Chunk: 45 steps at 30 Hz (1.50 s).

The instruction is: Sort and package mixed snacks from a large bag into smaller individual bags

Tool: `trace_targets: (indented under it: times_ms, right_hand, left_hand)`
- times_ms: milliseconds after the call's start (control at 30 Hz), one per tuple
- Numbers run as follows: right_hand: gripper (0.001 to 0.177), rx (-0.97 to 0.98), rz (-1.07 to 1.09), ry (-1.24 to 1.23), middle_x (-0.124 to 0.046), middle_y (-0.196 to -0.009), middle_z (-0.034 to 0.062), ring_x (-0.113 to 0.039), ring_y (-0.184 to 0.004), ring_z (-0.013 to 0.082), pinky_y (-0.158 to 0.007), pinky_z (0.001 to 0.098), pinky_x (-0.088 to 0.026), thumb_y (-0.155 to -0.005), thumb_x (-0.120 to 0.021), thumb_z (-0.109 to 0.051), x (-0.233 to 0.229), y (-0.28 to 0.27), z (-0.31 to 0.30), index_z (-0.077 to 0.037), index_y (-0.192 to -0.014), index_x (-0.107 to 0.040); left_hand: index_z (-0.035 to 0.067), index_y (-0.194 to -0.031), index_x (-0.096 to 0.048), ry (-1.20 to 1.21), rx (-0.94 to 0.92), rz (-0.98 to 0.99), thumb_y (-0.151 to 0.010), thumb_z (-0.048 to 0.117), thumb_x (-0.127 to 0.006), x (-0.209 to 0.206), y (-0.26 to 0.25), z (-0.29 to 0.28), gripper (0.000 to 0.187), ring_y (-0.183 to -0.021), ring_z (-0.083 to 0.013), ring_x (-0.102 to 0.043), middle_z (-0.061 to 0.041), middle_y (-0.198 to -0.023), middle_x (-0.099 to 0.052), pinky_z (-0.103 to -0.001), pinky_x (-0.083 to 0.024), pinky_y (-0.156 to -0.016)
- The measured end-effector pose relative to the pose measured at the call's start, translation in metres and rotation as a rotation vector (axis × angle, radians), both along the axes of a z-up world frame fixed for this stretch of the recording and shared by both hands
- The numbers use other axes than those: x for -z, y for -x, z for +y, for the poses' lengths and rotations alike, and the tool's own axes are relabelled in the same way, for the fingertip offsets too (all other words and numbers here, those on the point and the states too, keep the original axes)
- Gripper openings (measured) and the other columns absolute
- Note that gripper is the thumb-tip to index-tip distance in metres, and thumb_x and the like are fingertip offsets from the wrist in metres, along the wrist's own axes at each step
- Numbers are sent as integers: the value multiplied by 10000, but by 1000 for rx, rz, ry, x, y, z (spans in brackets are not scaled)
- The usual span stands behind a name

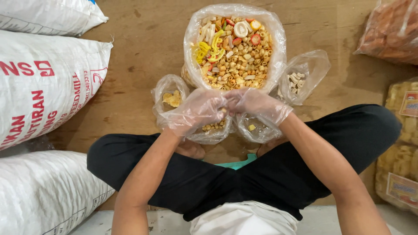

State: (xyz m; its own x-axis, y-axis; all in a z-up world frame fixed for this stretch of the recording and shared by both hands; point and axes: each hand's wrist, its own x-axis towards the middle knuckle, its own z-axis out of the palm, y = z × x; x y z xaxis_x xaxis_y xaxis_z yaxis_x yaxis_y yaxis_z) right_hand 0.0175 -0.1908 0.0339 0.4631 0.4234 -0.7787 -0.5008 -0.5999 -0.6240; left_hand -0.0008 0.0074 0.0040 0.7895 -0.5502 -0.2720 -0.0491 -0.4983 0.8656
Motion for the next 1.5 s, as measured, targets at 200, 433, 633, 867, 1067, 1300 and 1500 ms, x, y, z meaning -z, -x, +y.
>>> trace_targets:
  times_ms: [200,433,633,867,1067,1300,1500]
  right_hand:
    - [455,49,14,54,-710,-1187,132,-693,-964,220,-865,284,-536,-967,-540,34,-2,-19,-5,-91,-1398,-612]
    - [373,18,-655,314,-691,-1130,145,-620,-1078,338,-899,435,-499,-993,-440,-59,82,-43,-46,-121,-1261,-691]
    - [287,399,-700,322,-628,-947,152,-635,-757,271,-551,346,-552,-979,-463,21,66,-41,-17,3,-1258,-529]
    - [817,1,-908,581,-76,-1656,284,-99,-1526,447,-1236,535,-196,-934,-472,76,119,-71,-39,-154,-1649,-150]
    - [836,-14,-785,626,-112,-1656,240,-138,-1524,394,-1224,523,-226,-895,-538,-68,98,-91,-25,-165,-1638,-165]
    - [481,-1390,-1236,1588,-707,-1186,36,-673,-1087,170,-1113,534,-464,-1084,-347,-165,194,-103,-47,-74,-1545,-450]
    - [492,-412,-857,420,-612,-1101,194,-613,-946,312,-756,302,-596,-862,-443,98,102,-76,-9,109,-1353,-474]
  left_hand:
    - [80,-815,-704,-445,314,34,-793,230,-716,34,-6,1,152,-797,-336,-721,-122,-783,-718,-458,-558,-674]
    - [78,-928,-676,-462,296,-226,-890,180,-639,45,-15,1,115,-796,-298,-706,-94,-809,-689,-427,-588,-782]
    - [104,-951,-639,-245,170,-815,-856,220,-665,77,-6,4,153,-854,-270,-623,-74,-855,-642,-408,-527,-738]
    - [148,-1065,-575,-606,178,-943,-882,131,-540,82,5,-4,188,-847,-246,-562,-70,-928,-598,-408,-475,-746]
    - [115,-1144,-536,-882,441,-793,-1039,176,-476,181,1,2,135,-919,-218,-585,-67,-1033,-582,-392,-535,-936]
    - [103,-1048,-620,-525,245,-791,-976,108,-515,126,1,1,128,-785,-228,-636,-67,-881,-648,-406,-571,-777]
    - [119,-929,-626,-676,188,-1048,-847,165,-619,162,-3,-7,93,-814,-305,-630,-88,-846,-646,-480,-517,-705]
